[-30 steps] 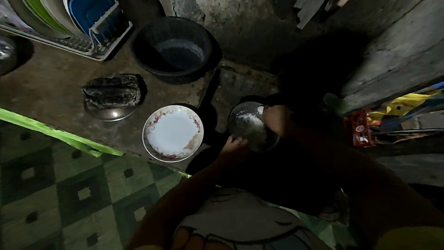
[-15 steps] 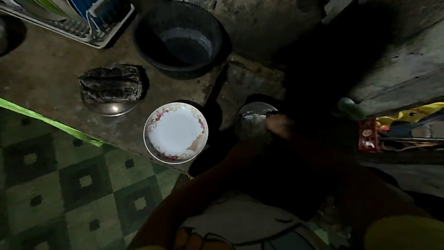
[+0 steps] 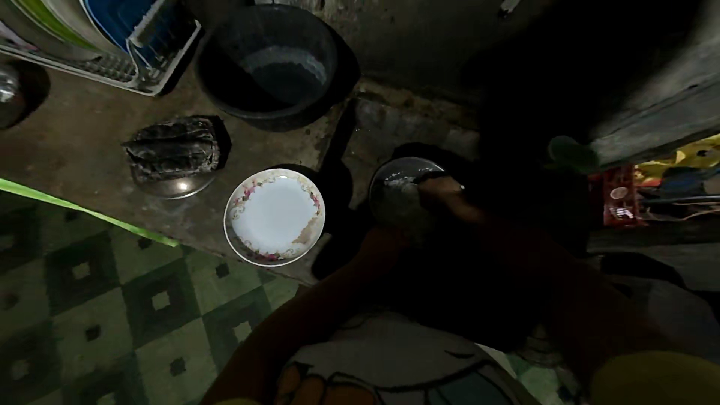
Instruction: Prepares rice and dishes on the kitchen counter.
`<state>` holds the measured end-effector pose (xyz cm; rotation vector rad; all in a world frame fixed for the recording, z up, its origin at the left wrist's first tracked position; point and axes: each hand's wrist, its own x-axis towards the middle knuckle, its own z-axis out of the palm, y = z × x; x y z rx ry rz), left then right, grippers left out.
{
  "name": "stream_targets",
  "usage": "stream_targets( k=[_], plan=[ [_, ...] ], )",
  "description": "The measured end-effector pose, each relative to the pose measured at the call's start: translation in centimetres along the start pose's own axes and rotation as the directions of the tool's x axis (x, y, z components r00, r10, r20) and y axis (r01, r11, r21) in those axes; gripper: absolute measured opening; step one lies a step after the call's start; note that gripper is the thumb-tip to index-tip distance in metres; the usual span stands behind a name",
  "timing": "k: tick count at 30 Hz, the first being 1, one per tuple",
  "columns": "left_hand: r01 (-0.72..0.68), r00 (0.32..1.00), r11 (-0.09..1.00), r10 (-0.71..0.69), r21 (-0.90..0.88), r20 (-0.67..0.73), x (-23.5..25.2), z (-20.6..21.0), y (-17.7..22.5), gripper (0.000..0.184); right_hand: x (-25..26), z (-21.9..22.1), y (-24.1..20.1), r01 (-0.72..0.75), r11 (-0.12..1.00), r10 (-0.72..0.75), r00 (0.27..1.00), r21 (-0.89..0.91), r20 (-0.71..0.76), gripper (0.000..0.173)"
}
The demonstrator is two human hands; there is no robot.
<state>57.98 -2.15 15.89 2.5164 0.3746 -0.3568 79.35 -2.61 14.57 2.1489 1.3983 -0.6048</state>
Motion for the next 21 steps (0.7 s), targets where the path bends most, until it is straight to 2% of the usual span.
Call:
stream_targets(
  k=[6,11,14,17,21],
  plan=[
    [-0.018,0.999,0.998,0.02,0.057,-0.027,-0.3,0.4,0.1,0.036,-3.1,-0.2,-1.3,0.02,0.999,-0.02,1.0,0.029,0.003,0.026],
    [-0.071,0.992,0.996,0.077,0.058,-0.096,-0.1,0.7,-0.8,0.031,-1.4,-0.1,-0.1,-0.042,0.998,0.038,0.996,-0.046,-0.08,0.024],
    [-0.117,0.98,0.99,0.128,0.082,-0.151,0.1,0.8,-3.4,0.044,-1.6,-1.9,-1.8,-0.048,0.984,0.035,0.996,-0.173,-0.08,0.024],
    [-0.134,0.97,0.976,0.165,0.172,-0.181,0.0,0.1,-5.1,0.046,-1.7,-3.5,-3.6,-0.145,0.961,0.146,0.989,-0.234,-0.014,0.028],
    [-0.212,0.954,0.953,0.25,0.215,-0.167,1.2,0.6,-6.4,0.042,-0.9,-2.7,-4.2,-0.275,0.958,0.28,0.959,-0.086,0.049,0.036]
  ],
)
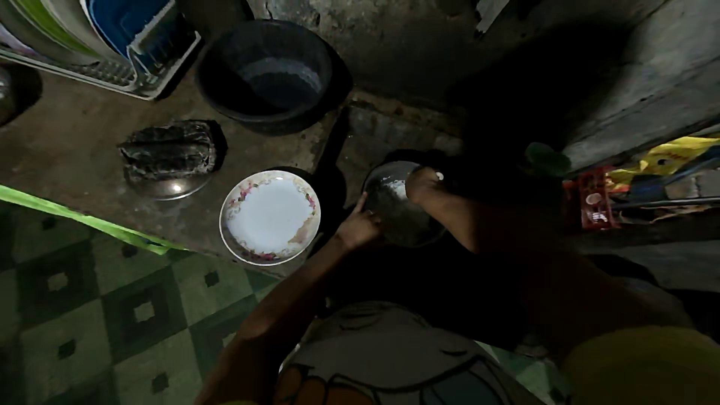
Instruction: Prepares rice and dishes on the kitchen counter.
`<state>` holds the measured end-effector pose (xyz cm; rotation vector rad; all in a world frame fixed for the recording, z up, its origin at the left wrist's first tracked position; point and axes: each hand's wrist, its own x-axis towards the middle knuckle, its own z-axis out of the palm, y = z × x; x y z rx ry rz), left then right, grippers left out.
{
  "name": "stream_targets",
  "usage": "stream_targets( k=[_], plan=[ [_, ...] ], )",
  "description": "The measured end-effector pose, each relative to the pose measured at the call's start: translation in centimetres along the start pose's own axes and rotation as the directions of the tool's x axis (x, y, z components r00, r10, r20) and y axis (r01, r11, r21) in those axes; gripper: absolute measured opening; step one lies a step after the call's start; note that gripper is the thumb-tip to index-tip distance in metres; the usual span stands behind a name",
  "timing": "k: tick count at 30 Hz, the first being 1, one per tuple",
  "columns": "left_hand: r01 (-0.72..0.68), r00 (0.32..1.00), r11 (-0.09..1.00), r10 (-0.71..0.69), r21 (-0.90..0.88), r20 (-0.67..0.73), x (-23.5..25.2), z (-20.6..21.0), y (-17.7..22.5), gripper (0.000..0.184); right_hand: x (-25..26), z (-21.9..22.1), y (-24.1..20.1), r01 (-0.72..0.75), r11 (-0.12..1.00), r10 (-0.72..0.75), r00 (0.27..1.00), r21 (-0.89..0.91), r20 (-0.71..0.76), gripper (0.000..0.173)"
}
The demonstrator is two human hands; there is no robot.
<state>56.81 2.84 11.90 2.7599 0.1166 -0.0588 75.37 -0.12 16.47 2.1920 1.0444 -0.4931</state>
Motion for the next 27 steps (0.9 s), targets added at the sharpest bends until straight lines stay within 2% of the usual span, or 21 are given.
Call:
stream_targets(
  k=[3,5,7,13,18,21,24,27],
  plan=[
    [-0.03,0.999,0.995,0.028,-0.092,-0.022,0.5,0.8,0.7,0.04,1.3,2.0,0.7,-0.047,0.988,0.049,0.999,0.147,-0.015,0.039],
    [0.049,0.991,0.992,-0.034,-0.114,0.129,0.9,0.1,1.8,0.041,2.3,2.8,1.7,-0.017,0.985,0.02,1.0,0.169,-0.016,0.038],
    [0.087,0.978,0.99,-0.065,-0.109,0.197,1.2,0.2,2.0,0.041,2.6,2.8,2.8,0.047,0.983,-0.046,0.999,0.177,-0.008,0.036],
    [0.077,0.981,0.989,-0.052,-0.127,0.187,1.1,0.3,2.4,0.047,1.9,2.2,3.1,0.074,0.972,-0.076,0.997,0.221,0.0,0.026],
    [0.062,0.981,0.993,-0.043,-0.098,0.187,1.2,0.6,2.5,0.047,0.6,2.3,4.0,0.095,0.967,-0.107,0.994,0.235,0.037,0.032],
    [0.047,0.989,0.993,-0.032,-0.106,0.144,0.9,0.6,2.6,0.047,-0.4,3.0,4.7,0.15,0.96,-0.145,0.989,0.236,-0.04,0.029],
    [0.079,0.984,0.989,-0.057,-0.127,0.17,0.4,-0.2,3.3,0.048,-1.7,3.0,4.9,0.226,0.951,-0.208,0.973,0.21,-0.104,0.027],
    [0.065,0.993,0.992,-0.054,-0.107,0.104,0.3,0.2,3.5,0.046,-1.8,3.1,4.1,0.236,0.961,-0.22,0.968,0.143,-0.122,0.026]
  ],
)
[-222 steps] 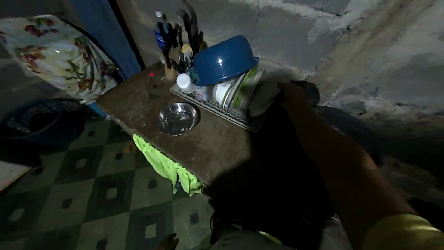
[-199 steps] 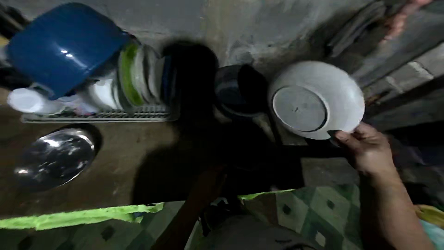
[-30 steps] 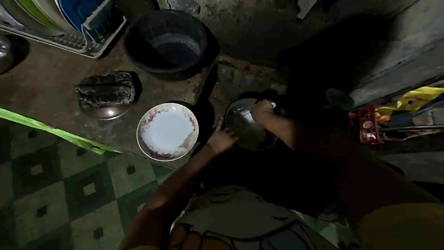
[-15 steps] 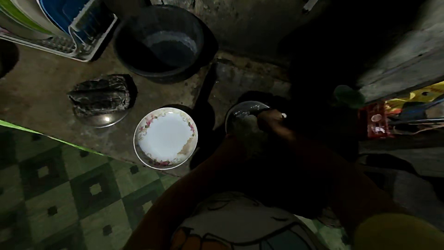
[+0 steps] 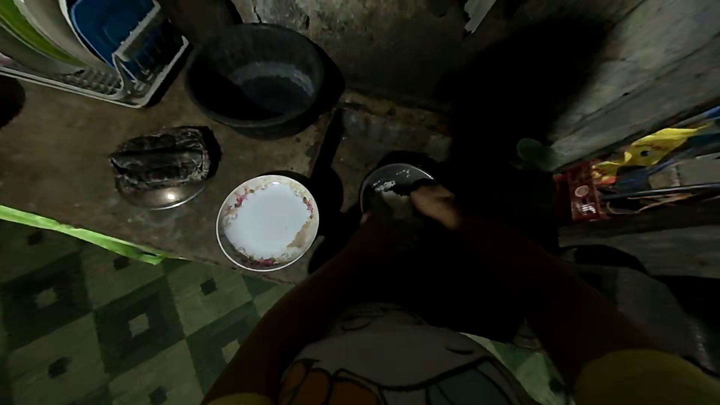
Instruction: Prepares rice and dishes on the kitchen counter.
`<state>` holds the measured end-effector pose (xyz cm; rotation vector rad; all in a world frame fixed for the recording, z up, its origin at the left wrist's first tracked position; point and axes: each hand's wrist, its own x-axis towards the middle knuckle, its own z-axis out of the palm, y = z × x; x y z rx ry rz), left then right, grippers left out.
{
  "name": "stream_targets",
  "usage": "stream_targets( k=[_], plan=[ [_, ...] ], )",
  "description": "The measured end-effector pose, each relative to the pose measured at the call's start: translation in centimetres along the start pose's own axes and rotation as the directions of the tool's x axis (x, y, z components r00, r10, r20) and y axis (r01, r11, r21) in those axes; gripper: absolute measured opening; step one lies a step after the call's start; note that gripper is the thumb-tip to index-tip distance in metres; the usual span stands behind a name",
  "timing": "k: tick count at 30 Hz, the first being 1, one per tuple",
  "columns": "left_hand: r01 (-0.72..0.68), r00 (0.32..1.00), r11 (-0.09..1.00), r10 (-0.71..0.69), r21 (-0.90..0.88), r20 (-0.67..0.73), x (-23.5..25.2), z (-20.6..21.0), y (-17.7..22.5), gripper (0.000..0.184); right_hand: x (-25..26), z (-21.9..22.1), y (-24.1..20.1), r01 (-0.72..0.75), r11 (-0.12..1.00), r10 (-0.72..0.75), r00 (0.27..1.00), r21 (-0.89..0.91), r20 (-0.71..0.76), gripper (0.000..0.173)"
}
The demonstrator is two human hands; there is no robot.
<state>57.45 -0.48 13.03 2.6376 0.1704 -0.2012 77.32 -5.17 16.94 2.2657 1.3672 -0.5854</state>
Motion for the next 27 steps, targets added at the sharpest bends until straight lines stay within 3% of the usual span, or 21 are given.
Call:
stream_targets(
  k=[4,8,11,14,17,21,27],
  plan=[
    [0.061,0.992,0.996,-0.068,-0.064,-0.103,0.0,1.2,1.6,0.048,0.2,0.0,-0.6,0.0,0.996,0.005,0.999,-0.085,0.052,0.024],
    [0.116,0.993,0.981,-0.118,-0.158,0.0,-0.2,-0.1,3.6,0.055,0.2,-2.2,-1.1,-0.062,0.991,0.062,0.998,-0.114,-0.005,0.022],
    [0.097,0.995,0.99,-0.097,-0.105,0.009,-1.2,-1.6,2.5,0.056,-0.3,-3.7,-2.0,-0.109,0.984,0.1,0.993,-0.141,-0.065,0.023],
    [0.06,0.998,0.998,-0.06,0.001,-0.022,-1.1,-1.0,-0.2,0.051,0.1,-3.8,-2.8,-0.192,0.96,0.192,0.981,-0.205,-0.022,0.024],
    [0.019,0.999,0.998,-0.017,0.061,-0.039,-0.4,-0.1,-1.1,0.052,1.8,-1.8,-2.8,-0.25,0.96,0.251,0.968,-0.128,-0.011,0.03],
    [0.049,0.997,0.997,-0.053,-0.065,-0.063,-0.3,0.2,-0.1,0.05,2.8,2.3,-1.3,-0.229,0.971,0.233,0.97,0.068,-0.063,0.029],
    [0.067,0.996,0.998,-0.068,0.014,0.055,0.3,-0.1,0.9,0.05,2.6,1.3,0.9,-0.16,0.985,0.154,0.985,0.073,0.072,0.03]
  ],
)
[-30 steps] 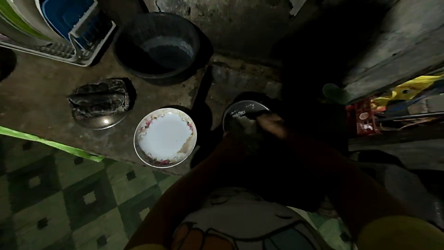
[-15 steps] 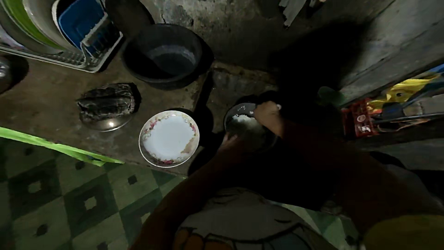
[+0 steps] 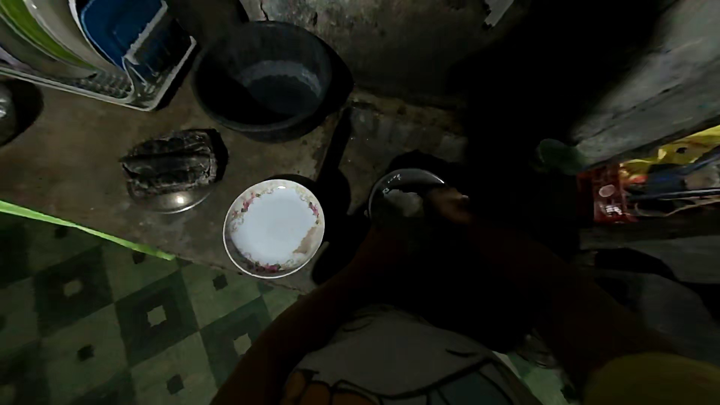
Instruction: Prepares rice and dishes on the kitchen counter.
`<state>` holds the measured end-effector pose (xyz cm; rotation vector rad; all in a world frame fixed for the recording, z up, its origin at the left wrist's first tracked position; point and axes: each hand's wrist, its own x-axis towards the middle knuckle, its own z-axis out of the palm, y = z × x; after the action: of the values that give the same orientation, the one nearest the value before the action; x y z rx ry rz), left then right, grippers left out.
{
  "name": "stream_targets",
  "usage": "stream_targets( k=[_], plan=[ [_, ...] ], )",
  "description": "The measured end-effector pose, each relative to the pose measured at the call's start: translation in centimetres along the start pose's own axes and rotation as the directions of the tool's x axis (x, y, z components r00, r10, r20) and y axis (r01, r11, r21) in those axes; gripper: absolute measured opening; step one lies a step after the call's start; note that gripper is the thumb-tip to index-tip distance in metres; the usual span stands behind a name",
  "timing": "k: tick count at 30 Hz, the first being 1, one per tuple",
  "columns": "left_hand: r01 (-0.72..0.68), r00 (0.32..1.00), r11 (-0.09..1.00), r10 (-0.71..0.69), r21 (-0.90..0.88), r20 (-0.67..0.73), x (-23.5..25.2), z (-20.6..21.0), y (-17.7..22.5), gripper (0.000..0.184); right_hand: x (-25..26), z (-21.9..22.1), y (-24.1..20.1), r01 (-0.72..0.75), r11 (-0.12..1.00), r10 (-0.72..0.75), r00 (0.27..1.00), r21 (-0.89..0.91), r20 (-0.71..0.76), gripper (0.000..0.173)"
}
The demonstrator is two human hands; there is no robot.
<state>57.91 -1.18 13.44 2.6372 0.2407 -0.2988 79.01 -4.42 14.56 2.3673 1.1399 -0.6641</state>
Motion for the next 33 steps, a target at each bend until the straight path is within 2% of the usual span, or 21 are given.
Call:
stream_targets(
  k=[3,8,10,12,18,22,24,27,33],
  plan=[
    [-0.008,0.998,1.0,0.007,0.018,0.068,0.3,-0.2,-0.1,0.05,0.0,-0.8,-0.5,0.029,0.998,-0.025,0.997,-0.047,0.08,0.031],
    [0.003,0.991,1.0,-0.005,0.018,0.135,0.4,-0.6,0.2,0.055,-0.3,-0.7,0.8,0.127,0.99,-0.119,0.986,-0.067,0.118,0.035],
    [-0.004,0.993,0.999,-0.001,0.044,0.116,0.3,-0.3,0.3,0.054,-0.3,-0.1,1.3,0.163,0.985,-0.155,0.982,-0.058,0.112,0.039],
    [-0.009,0.996,0.998,0.004,0.057,0.085,0.2,0.1,0.4,0.052,-1.2,-0.2,1.1,0.161,0.983,-0.146,0.978,-0.093,0.146,0.035],
    [0.004,1.0,0.999,-0.005,0.038,0.025,0.0,0.5,0.8,0.05,-1.8,2.0,1.6,0.255,0.956,-0.245,0.966,-0.144,0.087,0.033],
    [0.01,0.999,1.0,-0.01,0.012,-0.049,0.1,1.4,0.5,0.048,-3.5,2.9,-0.1,0.194,0.977,-0.194,0.981,-0.083,0.011,0.038],
    [0.027,0.999,1.0,-0.027,-0.002,-0.029,0.0,1.7,0.6,0.049,-5.4,1.7,-1.8,0.154,0.984,-0.143,0.983,-0.087,0.118,0.039],
    [0.056,0.998,0.998,-0.055,-0.012,0.008,-0.2,1.5,0.9,0.05,-6.9,0.7,-2.8,0.093,0.993,-0.08,0.984,-0.072,0.162,0.039],
    [0.095,0.995,0.995,-0.095,0.009,0.015,-1.2,0.5,0.8,0.05,-5.5,0.3,-0.8,0.158,0.984,-0.149,0.983,-0.081,0.106,0.037]
  ],
)
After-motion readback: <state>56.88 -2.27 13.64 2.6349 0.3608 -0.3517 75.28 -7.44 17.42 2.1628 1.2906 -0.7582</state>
